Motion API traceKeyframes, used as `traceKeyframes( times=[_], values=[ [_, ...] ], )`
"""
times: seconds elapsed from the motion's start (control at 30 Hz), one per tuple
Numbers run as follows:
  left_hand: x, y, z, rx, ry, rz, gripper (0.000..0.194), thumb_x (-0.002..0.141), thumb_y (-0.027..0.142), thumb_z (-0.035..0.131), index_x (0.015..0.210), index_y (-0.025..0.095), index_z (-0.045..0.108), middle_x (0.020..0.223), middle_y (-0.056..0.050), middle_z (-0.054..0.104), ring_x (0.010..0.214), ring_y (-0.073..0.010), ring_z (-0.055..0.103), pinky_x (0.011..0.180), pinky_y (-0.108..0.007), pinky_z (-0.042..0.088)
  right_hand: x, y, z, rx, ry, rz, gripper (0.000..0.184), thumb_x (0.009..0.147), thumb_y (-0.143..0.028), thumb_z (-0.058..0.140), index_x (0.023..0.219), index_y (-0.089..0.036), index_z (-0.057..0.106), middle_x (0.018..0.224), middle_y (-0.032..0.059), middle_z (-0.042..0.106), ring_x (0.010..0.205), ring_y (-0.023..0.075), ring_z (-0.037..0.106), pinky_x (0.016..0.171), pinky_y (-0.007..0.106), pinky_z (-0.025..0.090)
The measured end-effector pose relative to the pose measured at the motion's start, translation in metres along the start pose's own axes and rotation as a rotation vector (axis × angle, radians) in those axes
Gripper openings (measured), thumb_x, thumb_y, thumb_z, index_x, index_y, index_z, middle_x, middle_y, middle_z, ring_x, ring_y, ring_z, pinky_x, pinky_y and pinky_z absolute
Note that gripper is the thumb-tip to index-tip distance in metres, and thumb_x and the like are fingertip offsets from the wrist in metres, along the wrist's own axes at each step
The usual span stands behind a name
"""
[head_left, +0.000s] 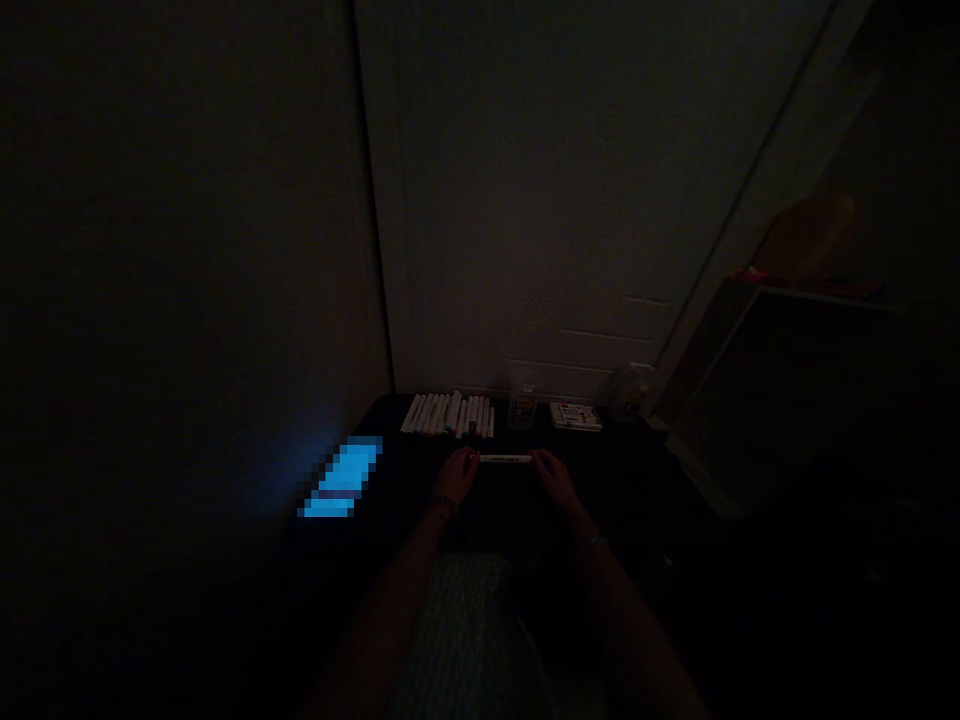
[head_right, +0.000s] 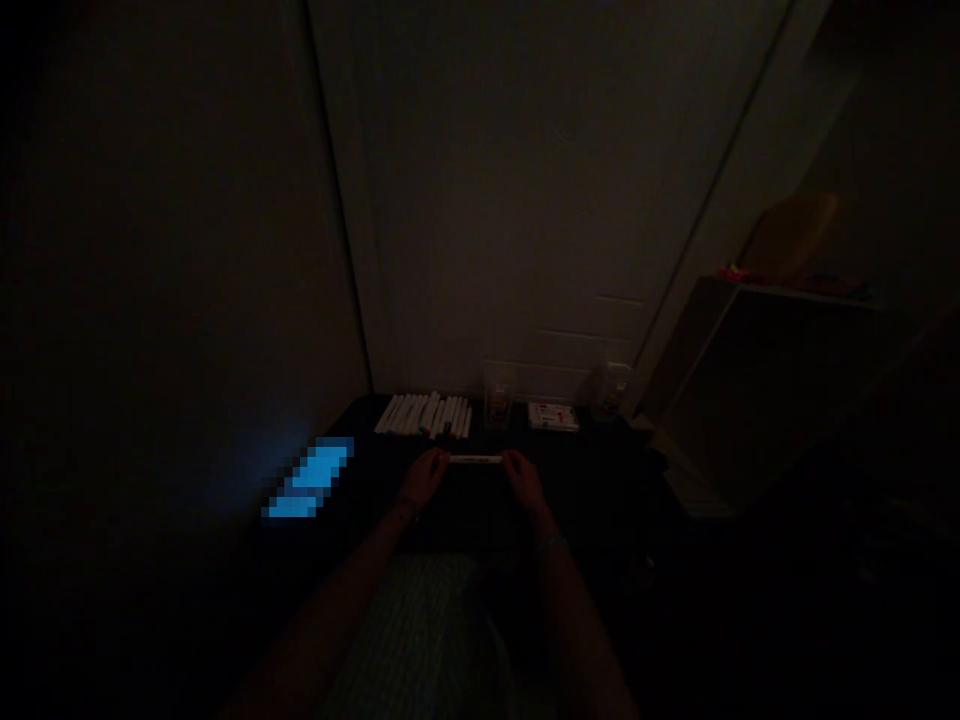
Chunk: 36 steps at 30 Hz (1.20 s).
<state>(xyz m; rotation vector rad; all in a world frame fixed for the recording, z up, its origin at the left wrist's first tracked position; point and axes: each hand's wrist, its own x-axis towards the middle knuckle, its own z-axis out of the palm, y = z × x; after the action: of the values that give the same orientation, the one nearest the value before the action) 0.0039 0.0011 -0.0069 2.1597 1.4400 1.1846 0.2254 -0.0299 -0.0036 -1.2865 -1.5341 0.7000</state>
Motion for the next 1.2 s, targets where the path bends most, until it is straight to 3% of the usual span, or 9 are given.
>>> traceKeyframes(
  times=[0.8, 1.2],
  values=[
    [0.003, -0.021, 0.014, 0.089, 0.020, 0.048, 0.028, 0.085, 0.026, 0.028, 0.089, 0.016, 0.054, 0.091, -0.008, 0.059, 0.088, -0.0172, 0.055, 0.085, -0.033, 0.041, 0.002, 0.004, 0.002, -0.020, 0.028, -0.043, 0.039, 0.085, -0.043, 0.028, 0.092, -0.018, 0.057, 0.072, 0.0012, 0.060, 0.060, 0.0118, 0.052, 0.058, 0.022, 0.040],
    [0.003, -0.012, 0.006, 0.040, -0.033, 0.034, 0.030, 0.086, 0.026, 0.024, 0.092, 0.017, 0.053, 0.088, -0.006, 0.059, 0.086, -0.0156, 0.054, 0.083, -0.031, 0.041, 0.001, 0.000, 0.001, -0.002, 0.046, -0.025, 0.040, 0.084, -0.045, 0.028, 0.092, -0.018, 0.057, 0.072, 0.0016, 0.061, 0.059, 0.0119, 0.052, 0.057, 0.021, 0.040]
  ],
)
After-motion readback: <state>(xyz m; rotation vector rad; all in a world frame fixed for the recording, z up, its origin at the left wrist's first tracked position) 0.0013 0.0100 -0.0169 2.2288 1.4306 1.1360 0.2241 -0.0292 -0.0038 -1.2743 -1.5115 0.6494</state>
